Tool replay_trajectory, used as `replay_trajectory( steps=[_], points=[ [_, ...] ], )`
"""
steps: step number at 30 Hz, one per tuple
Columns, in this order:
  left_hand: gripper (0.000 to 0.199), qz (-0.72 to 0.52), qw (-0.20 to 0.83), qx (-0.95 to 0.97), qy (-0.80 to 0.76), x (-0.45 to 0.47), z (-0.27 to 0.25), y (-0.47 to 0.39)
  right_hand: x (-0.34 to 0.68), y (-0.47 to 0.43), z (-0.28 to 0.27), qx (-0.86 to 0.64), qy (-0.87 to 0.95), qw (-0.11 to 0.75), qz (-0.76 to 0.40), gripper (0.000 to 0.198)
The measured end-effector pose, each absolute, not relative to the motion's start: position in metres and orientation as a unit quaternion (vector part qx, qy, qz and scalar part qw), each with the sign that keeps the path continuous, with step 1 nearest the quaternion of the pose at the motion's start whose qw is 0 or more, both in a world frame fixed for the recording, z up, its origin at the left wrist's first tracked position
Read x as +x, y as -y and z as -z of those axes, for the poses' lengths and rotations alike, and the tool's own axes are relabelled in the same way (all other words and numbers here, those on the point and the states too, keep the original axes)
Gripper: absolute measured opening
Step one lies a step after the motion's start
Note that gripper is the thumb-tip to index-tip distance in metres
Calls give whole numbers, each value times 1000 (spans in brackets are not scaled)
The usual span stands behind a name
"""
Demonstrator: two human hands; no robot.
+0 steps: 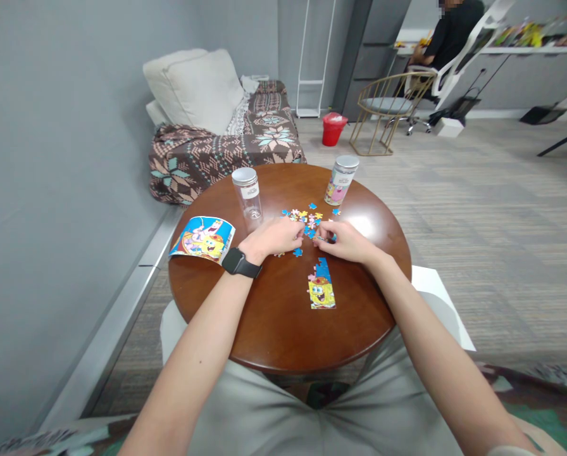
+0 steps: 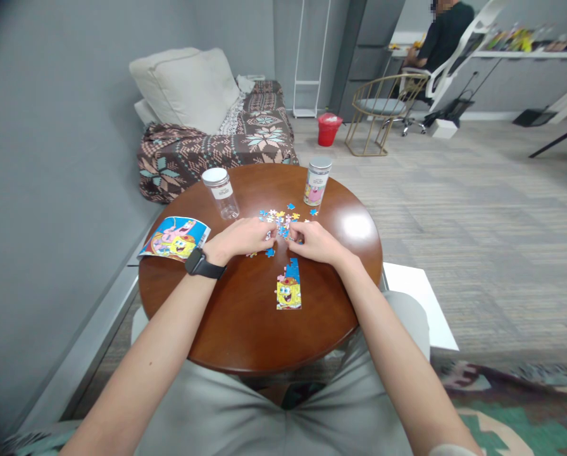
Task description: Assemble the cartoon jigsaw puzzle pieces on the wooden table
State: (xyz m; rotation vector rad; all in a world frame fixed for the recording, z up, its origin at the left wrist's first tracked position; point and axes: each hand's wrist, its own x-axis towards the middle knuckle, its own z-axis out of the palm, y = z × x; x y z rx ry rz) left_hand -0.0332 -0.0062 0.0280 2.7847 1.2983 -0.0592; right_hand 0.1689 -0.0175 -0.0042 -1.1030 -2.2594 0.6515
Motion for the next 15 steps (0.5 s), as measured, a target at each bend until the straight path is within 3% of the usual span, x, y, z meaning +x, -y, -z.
replay_trajectory(
  steps=[4,8,15],
  points=[
    [23,16,35,908,-418,-33,-27,6,170,16,6,-416,834,281,-230,6],
    [23,16,30,910,-414,-33,-27,6,172,16,6,-412,832,282,-243,18],
    [22,20,35,909,-415,-34,-26,5,171,12,5,-375,847,301,-226,14]
  ],
)
